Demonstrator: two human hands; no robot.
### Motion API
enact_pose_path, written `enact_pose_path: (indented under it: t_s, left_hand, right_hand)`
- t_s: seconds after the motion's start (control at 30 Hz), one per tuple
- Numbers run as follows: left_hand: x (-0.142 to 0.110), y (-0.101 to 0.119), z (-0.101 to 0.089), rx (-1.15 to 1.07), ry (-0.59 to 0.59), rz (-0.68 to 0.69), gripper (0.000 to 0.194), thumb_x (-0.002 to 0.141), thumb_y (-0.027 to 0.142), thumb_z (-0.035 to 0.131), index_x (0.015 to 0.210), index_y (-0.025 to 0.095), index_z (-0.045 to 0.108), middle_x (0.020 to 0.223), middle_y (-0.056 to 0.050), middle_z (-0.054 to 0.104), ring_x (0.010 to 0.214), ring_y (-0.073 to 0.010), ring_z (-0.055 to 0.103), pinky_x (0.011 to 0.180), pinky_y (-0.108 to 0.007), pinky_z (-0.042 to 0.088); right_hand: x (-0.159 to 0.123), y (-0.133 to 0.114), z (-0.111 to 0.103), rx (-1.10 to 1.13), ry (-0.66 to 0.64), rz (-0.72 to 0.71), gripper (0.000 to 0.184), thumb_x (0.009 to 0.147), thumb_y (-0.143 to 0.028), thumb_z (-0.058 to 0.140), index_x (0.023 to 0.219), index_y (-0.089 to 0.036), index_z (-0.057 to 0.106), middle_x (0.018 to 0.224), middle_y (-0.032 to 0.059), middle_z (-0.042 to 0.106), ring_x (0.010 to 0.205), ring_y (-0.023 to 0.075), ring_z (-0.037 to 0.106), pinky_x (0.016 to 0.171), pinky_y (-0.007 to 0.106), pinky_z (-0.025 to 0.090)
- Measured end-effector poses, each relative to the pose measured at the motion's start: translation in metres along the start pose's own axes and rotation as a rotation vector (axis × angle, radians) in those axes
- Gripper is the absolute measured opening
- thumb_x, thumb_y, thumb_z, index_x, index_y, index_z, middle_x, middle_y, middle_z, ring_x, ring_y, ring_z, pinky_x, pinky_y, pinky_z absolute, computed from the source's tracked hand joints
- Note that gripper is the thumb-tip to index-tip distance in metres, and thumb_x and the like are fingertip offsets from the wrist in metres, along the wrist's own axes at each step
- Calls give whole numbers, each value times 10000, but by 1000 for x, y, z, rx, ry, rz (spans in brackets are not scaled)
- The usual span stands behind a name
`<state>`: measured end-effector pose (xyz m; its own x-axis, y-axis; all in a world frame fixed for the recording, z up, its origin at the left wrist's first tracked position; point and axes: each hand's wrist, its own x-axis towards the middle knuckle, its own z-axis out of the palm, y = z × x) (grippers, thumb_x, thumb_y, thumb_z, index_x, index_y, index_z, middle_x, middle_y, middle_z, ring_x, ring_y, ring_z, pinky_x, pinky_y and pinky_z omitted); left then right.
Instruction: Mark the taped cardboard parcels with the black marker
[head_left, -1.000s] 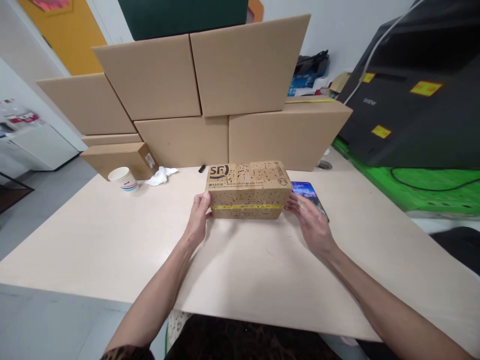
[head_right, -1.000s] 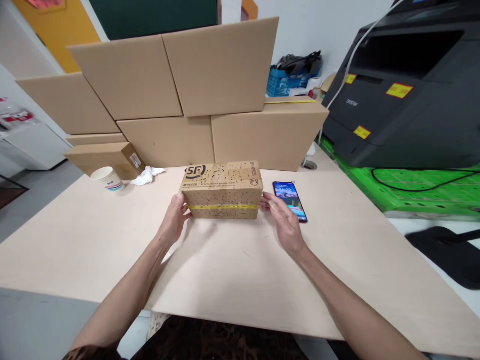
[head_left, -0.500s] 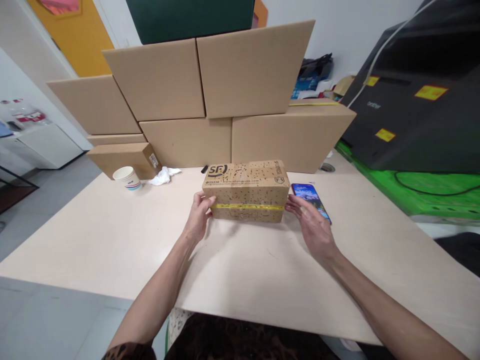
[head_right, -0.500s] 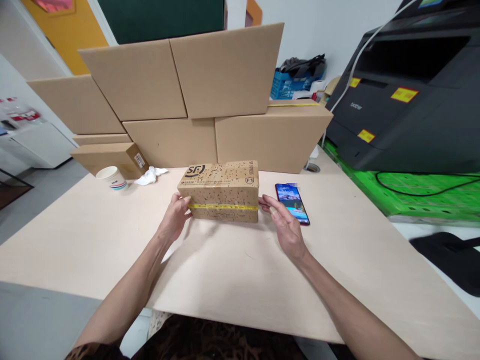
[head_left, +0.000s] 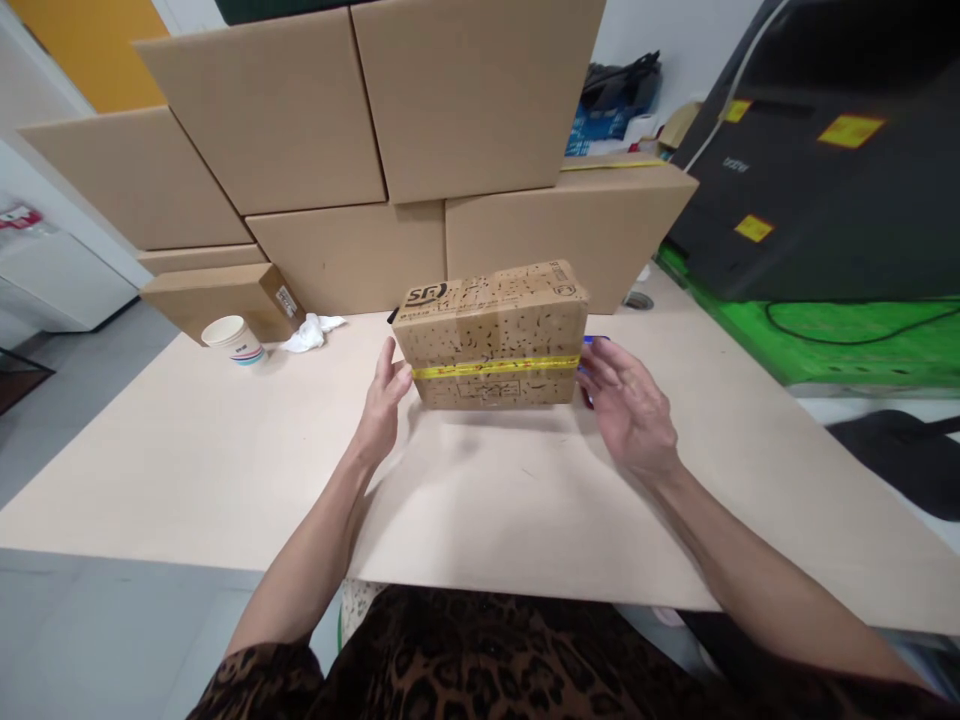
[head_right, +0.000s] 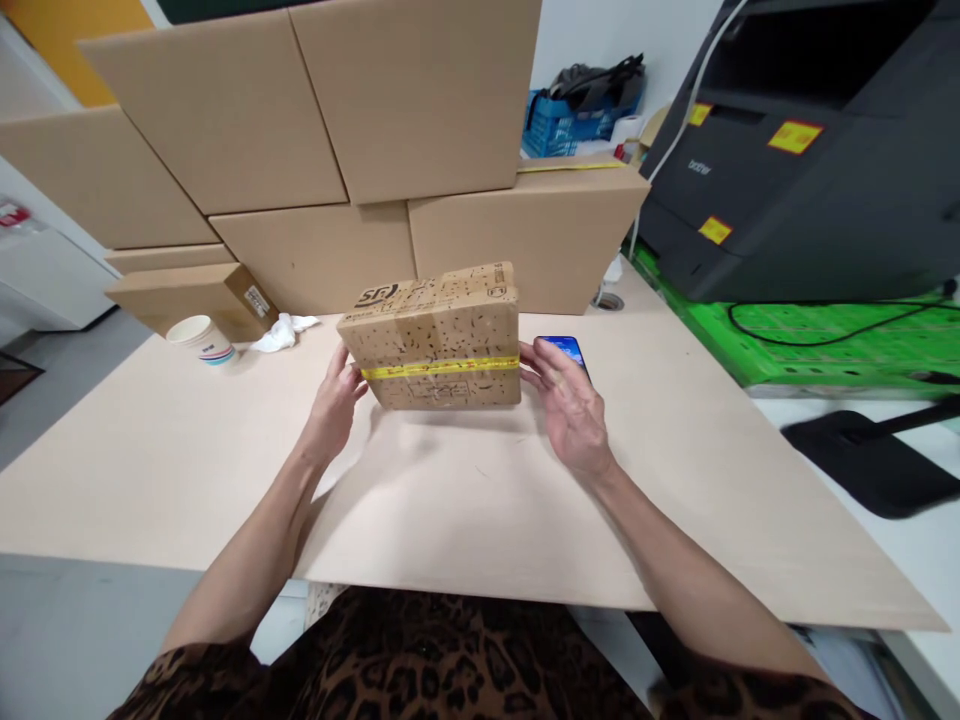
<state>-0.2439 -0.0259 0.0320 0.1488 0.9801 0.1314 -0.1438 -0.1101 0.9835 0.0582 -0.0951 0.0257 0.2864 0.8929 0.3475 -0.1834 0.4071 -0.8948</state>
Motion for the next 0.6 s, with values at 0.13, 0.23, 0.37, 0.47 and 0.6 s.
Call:
enact_pose_path:
  t_s: [0.13, 0.23, 0.37, 0.47, 0.6]
  left_hand:
    - [-7, 6, 1, 79, -97, 217, 938, 851, 586, 767, 1639, 364, 310, 1601, -100, 526, 1577, -344, 349, 1298, -546, 221]
    - [-15, 15, 6, 166, -154, 333, 891, 827, 482, 823, 1604, 360, 404, 1641, -83, 487, 1613, -354, 283, 1339, -519, 123]
    - [-22, 19, 10, 249, -151, 413, 969, 704, 410, 919, 1563, 325, 479, 1702, -87, 385, 1637, -414, 174, 1347, -556, 96]
    - [-20, 16, 8, 276, -79, 456, 1087, 703, 373, 931, 1627, 342, 359, 1751, -80, 278, 1657, -395, 91, 1350, -552, 81]
    - [-14, 14, 5, 135, -33, 364, 1115, 822, 399, 855, 1680, 399, 144, 1742, -86, 309, 1624, -326, 270, 1322, -511, 222]
  right_hand:
    - [10, -1, -6, 65, 35, 80, 412, 864, -606, 668, 1210, -388, 715, 1352, 26, 736, 1334, 298, 635, 1123, 529, 509]
    - [15, 5, -12, 117, 4, 171, 369, 895, -609, 628, 1185, -399, 722, 1268, 11, 767, 1243, 281, 686, 1058, 508, 562]
    - [17, 9, -15, 135, -41, 275, 418, 906, -648, 591, 1181, -361, 721, 1139, 44, 801, 1123, 297, 735, 952, 527, 609]
    - [14, 4, -12, 147, -43, 271, 447, 897, -655, 591, 1203, -358, 724, 1118, 50, 812, 1123, 305, 738, 1001, 545, 582]
    - [9, -8, -9, 96, -41, 148, 459, 871, -625, 627, 1241, -370, 723, 1243, 46, 787, 1311, 323, 651, 1106, 562, 506]
